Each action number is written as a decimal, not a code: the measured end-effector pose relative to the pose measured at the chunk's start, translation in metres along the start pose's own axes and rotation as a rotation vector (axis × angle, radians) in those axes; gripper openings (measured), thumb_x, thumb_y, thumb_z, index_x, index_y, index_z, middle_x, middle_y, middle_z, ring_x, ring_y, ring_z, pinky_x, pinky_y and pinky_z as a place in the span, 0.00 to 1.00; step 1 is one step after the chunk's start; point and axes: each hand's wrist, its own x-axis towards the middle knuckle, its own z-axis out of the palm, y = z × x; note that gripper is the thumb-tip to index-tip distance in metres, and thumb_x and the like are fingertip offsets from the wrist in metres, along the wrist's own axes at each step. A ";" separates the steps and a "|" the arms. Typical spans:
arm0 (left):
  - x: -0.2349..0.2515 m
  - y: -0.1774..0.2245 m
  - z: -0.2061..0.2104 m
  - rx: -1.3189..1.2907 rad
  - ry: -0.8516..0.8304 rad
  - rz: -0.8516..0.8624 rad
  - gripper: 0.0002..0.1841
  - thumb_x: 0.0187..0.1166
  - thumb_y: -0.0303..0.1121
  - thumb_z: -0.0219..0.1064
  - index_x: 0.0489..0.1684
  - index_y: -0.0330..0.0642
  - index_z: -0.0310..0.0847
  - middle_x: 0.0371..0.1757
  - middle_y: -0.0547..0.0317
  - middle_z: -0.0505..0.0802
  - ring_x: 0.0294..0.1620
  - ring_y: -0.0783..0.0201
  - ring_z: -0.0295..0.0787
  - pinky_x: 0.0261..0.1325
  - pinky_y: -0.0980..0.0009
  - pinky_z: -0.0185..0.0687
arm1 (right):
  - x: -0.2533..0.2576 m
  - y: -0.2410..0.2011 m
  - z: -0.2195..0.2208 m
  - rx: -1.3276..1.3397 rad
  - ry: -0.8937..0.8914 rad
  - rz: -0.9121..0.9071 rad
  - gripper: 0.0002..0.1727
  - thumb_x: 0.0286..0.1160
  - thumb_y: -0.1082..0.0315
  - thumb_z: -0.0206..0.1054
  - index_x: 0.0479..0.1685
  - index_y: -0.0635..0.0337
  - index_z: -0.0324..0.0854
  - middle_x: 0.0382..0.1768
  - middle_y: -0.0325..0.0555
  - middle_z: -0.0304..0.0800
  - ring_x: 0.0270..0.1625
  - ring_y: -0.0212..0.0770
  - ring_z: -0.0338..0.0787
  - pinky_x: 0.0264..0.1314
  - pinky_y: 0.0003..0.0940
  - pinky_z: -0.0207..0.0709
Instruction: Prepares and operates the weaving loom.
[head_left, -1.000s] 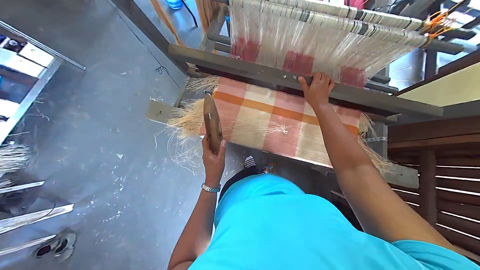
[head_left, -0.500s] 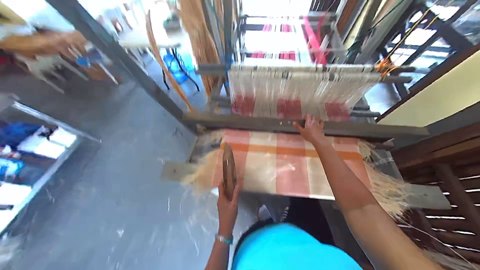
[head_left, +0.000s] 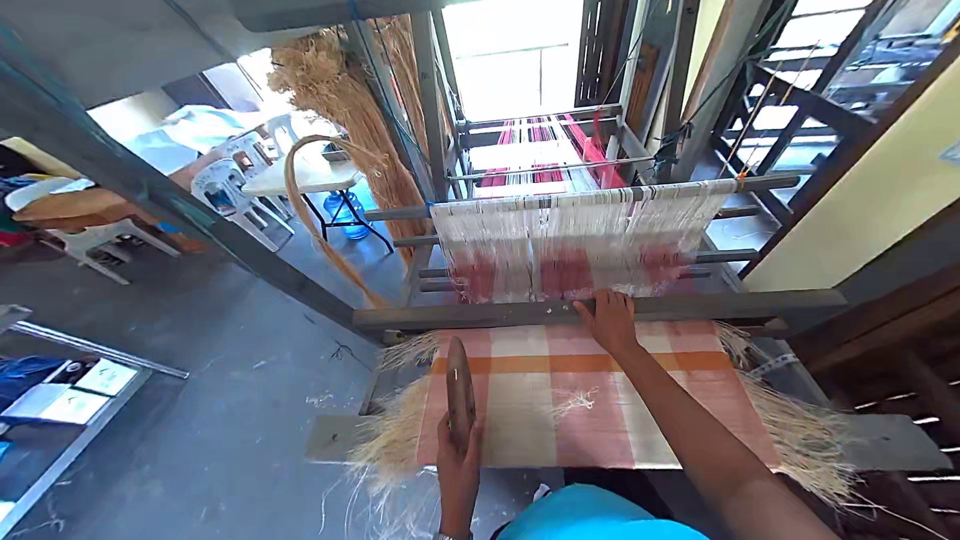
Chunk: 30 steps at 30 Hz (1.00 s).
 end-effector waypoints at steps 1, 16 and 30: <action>0.002 -0.001 -0.002 0.003 0.016 0.000 0.37 0.76 0.48 0.73 0.81 0.36 0.66 0.46 0.48 0.92 0.35 0.64 0.89 0.39 0.62 0.89 | -0.002 0.002 0.005 -0.008 0.053 -0.012 0.42 0.84 0.32 0.49 0.65 0.66 0.82 0.66 0.62 0.86 0.75 0.62 0.80 0.89 0.61 0.54; 0.018 0.011 -0.019 0.092 0.106 0.016 0.38 0.77 0.50 0.71 0.83 0.39 0.64 0.46 0.49 0.91 0.28 0.65 0.87 0.32 0.63 0.88 | 0.089 0.007 -0.003 0.066 0.004 -0.016 0.37 0.84 0.36 0.58 0.66 0.65 0.81 0.68 0.64 0.83 0.78 0.63 0.76 0.89 0.64 0.51; 0.033 0.025 -0.029 0.318 -0.161 0.165 0.36 0.80 0.52 0.70 0.86 0.48 0.63 0.62 0.48 0.90 0.52 0.58 0.92 0.56 0.54 0.89 | 0.000 0.016 -0.012 0.070 -0.091 -0.112 0.37 0.86 0.38 0.54 0.69 0.65 0.78 0.66 0.64 0.83 0.74 0.66 0.78 0.84 0.69 0.54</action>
